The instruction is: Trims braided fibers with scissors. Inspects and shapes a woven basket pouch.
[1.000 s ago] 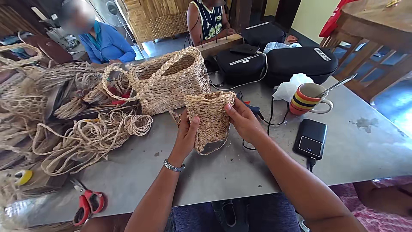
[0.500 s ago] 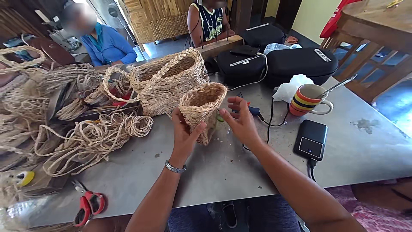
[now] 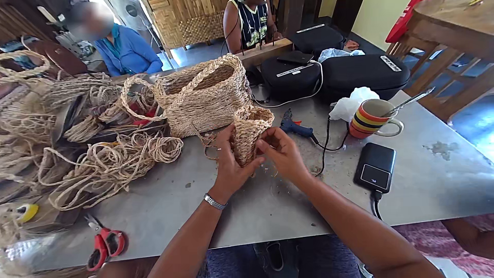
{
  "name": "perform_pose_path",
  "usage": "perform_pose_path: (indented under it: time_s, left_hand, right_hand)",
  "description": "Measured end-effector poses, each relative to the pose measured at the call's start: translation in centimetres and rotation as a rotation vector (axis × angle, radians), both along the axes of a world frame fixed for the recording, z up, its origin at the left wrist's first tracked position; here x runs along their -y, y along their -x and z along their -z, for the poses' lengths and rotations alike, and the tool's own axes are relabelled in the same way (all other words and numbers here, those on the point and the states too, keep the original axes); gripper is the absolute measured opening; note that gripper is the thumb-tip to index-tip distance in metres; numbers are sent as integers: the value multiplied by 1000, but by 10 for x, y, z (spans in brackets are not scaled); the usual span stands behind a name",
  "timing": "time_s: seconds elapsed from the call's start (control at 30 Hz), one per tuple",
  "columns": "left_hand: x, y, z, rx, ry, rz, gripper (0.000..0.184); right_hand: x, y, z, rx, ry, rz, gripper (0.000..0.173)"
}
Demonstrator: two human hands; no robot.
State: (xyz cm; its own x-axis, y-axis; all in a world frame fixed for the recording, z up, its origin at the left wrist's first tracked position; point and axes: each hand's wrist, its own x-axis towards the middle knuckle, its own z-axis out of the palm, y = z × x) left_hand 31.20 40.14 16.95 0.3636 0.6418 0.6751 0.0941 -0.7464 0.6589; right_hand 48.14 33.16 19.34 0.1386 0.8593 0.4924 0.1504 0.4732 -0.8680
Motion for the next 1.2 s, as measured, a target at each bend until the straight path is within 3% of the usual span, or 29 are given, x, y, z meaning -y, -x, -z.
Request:
perform_pose_path:
  time_s: [0.23, 0.43, 0.6, 0.73, 1.03, 1.2]
  left_hand:
    - [-3, 7, -8, 78, 132, 184, 64]
    - [0, 3, -7, 202, 322, 239, 88]
    - [-4, 7, -7, 257, 468, 245, 78]
    - [-9, 14, -11, 311, 541, 226, 72]
    - [2, 9, -13, 240, 393, 218, 81]
    - [3, 6, -14, 156, 203, 209, 96]
  right_hand:
    - [1, -9, -3, -229, 128, -98, 18]
    - [2, -6, -6, -209, 115, -164, 15]
    - [3, -4, -8, -185, 130, -236, 17]
    - [7, -15, -17, 3, 65, -85, 23]
    - [3, -25, -10, 138, 14, 107, 24]
    - [2, -25, -7, -8, 112, 78, 26]
